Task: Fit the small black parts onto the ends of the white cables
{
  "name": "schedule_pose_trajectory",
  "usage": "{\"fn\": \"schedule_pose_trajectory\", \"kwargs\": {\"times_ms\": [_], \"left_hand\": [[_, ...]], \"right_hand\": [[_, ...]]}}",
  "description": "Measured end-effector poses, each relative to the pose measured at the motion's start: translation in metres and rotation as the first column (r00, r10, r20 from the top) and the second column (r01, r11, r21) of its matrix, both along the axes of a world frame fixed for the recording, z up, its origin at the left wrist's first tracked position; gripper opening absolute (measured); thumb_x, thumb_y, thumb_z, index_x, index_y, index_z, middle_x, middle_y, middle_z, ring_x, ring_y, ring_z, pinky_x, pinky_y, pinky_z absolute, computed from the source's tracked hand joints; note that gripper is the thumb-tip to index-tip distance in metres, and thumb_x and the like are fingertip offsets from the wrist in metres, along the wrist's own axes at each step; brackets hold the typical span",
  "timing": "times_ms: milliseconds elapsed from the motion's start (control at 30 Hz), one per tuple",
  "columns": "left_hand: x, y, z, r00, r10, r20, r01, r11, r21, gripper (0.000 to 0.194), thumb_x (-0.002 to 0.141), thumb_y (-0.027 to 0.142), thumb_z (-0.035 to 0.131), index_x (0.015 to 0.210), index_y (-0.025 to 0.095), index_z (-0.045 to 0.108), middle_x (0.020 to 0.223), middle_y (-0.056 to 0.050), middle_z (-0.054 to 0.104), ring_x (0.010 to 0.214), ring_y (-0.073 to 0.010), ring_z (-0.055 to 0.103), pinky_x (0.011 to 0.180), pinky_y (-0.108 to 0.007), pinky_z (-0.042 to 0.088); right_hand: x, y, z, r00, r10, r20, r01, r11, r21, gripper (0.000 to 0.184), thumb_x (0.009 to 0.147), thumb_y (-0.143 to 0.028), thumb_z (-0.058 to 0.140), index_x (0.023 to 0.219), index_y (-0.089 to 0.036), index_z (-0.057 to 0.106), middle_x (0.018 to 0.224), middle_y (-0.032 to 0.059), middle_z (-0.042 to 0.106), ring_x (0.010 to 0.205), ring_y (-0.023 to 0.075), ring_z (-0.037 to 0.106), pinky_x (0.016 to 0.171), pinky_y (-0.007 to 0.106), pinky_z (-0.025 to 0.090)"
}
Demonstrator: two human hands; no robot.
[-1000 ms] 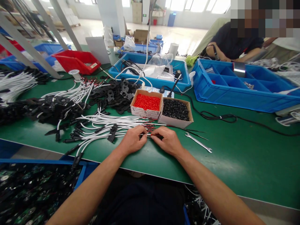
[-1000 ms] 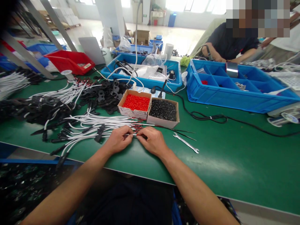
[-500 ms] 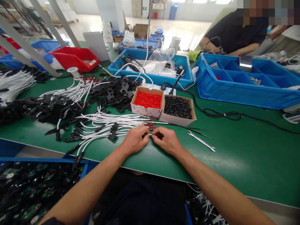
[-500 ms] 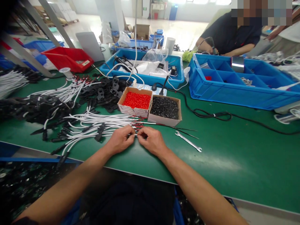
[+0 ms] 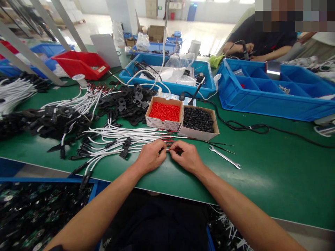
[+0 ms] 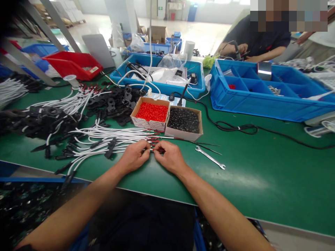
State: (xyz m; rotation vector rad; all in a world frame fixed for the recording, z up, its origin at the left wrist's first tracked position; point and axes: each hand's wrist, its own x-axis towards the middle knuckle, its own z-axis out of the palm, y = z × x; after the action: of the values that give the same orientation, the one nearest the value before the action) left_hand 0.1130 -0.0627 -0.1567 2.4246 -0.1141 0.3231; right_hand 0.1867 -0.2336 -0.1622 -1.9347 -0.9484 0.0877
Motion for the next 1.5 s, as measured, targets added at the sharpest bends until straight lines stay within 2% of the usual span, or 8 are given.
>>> {"fn": "schedule_pose_trajectory", "kwargs": {"times_ms": [567, 800, 900, 1000, 1167, 1267, 1400, 1500], "left_hand": [[0.002, 0.001, -0.003, 0.997, -0.064, -0.037, 0.068, 0.992, 0.104, 0.013, 0.090, 0.019, 0.043, 0.083, 0.018, 0.053, 0.079, -0.002, 0.056, 0.076, -0.0150, 0.053, 0.069, -0.028, 0.036], [0.001, -0.001, -0.001, 0.999, -0.032, -0.023, 0.033, 0.998, 0.054, 0.013, 0.092, 0.022, 0.043, 0.088, 0.019, 0.054, 0.084, -0.002, 0.059, 0.079, -0.0152, 0.056, 0.072, -0.027, 0.040], [-0.003, -0.001, 0.006, 0.999, -0.041, -0.011, 0.042, 0.996, 0.079, 0.017, 0.091, 0.025, 0.048, 0.106, 0.021, 0.056, 0.100, -0.003, 0.062, 0.091, -0.0166, 0.059, 0.079, -0.028, 0.044], [-0.008, 0.008, 0.011, 1.000, 0.000, -0.013, 0.003, 0.972, 0.236, 0.032, 0.091, 0.028, 0.052, 0.122, 0.022, 0.051, 0.112, -0.004, 0.062, 0.101, -0.0198, 0.059, 0.086, -0.031, 0.046], [-0.025, 0.048, 0.020, 0.992, 0.125, -0.007, -0.110, 0.900, 0.423, 0.025, 0.097, 0.028, 0.040, 0.115, 0.020, 0.057, 0.109, -0.005, 0.064, 0.100, -0.0210, 0.060, 0.087, -0.033, 0.047], [-0.040, 0.073, 0.028, 0.987, 0.162, -0.015, -0.135, 0.865, 0.483, 0.029, 0.099, 0.033, 0.037, 0.111, 0.020, 0.061, 0.105, -0.005, 0.066, 0.097, -0.0211, 0.062, 0.084, -0.032, 0.047], [-0.052, 0.091, 0.041, 0.975, 0.221, 0.011, -0.213, 0.925, 0.316, 0.035, 0.100, 0.038, 0.036, 0.119, 0.024, 0.062, 0.113, -0.005, 0.066, 0.102, -0.0180, 0.062, 0.090, -0.029, 0.045], [-0.050, 0.102, 0.058, 0.918, 0.383, 0.100, -0.385, 0.923, 0.000, 0.038, 0.098, 0.042, 0.041, 0.119, 0.021, 0.064, 0.086, -0.003, 0.066, 0.077, -0.0133, 0.061, 0.074, -0.023, 0.046]], "right_hand": [[0.003, 0.005, -0.005, 0.999, 0.017, 0.034, -0.015, 0.998, -0.057, 0.006, 0.078, -0.013, 0.057, 0.076, -0.017, 0.060, 0.075, 0.0006, 0.061, 0.071, 0.0138, 0.055, 0.068, 0.024, 0.042], [0.003, 0.004, 0.001, 1.000, 0.012, -0.002, -0.013, 0.999, -0.041, 0.005, 0.079, -0.014, 0.057, 0.080, -0.017, 0.061, 0.074, -0.0005, 0.061, 0.068, 0.0128, 0.055, 0.065, 0.024, 0.042], [0.003, 0.001, 0.003, 0.999, -0.051, -0.020, 0.051, 0.999, -0.006, 0.006, 0.084, -0.019, 0.058, 0.083, -0.017, 0.064, 0.074, -0.0004, 0.062, 0.065, 0.0123, 0.056, 0.062, 0.023, 0.043], [0.006, -0.005, 0.005, 0.985, -0.161, 0.056, 0.158, 0.985, 0.064, 0.009, 0.086, -0.024, 0.060, 0.084, -0.017, 0.064, 0.074, -0.0004, 0.062, 0.063, 0.0118, 0.056, 0.061, 0.023, 0.044], [0.010, -0.017, 0.009, 0.913, -0.392, 0.109, 0.358, 0.902, 0.242, 0.012, 0.085, -0.029, 0.064, 0.087, -0.017, 0.065, 0.079, 0.0009, 0.065, 0.066, 0.0127, 0.059, 0.066, 0.025, 0.047], [0.012, -0.021, 0.009, 0.894, -0.447, 0.045, 0.415, 0.860, 0.297, 0.016, 0.084, -0.033, 0.066, 0.089, -0.017, 0.065, 0.081, 0.0023, 0.066, 0.068, 0.0141, 0.060, 0.067, 0.027, 0.049], [0.011, -0.015, 0.005, 0.930, -0.336, -0.151, 0.367, 0.880, 0.302, 0.026, 0.084, -0.037, 0.066, 0.101, -0.017, 0.061, 0.088, 0.0049, 0.066, 0.073, 0.0163, 0.062, 0.067, 0.028, 0.051], [0.008, -0.010, 0.002, 0.945, -0.222, -0.239, 0.290, 0.909, 0.300, 0.046, 0.083, -0.039, 0.067, 0.121, -0.019, 0.050, 0.093, 0.0058, 0.066, 0.076, 0.0177, 0.063, 0.065, 0.029, 0.053]]}}
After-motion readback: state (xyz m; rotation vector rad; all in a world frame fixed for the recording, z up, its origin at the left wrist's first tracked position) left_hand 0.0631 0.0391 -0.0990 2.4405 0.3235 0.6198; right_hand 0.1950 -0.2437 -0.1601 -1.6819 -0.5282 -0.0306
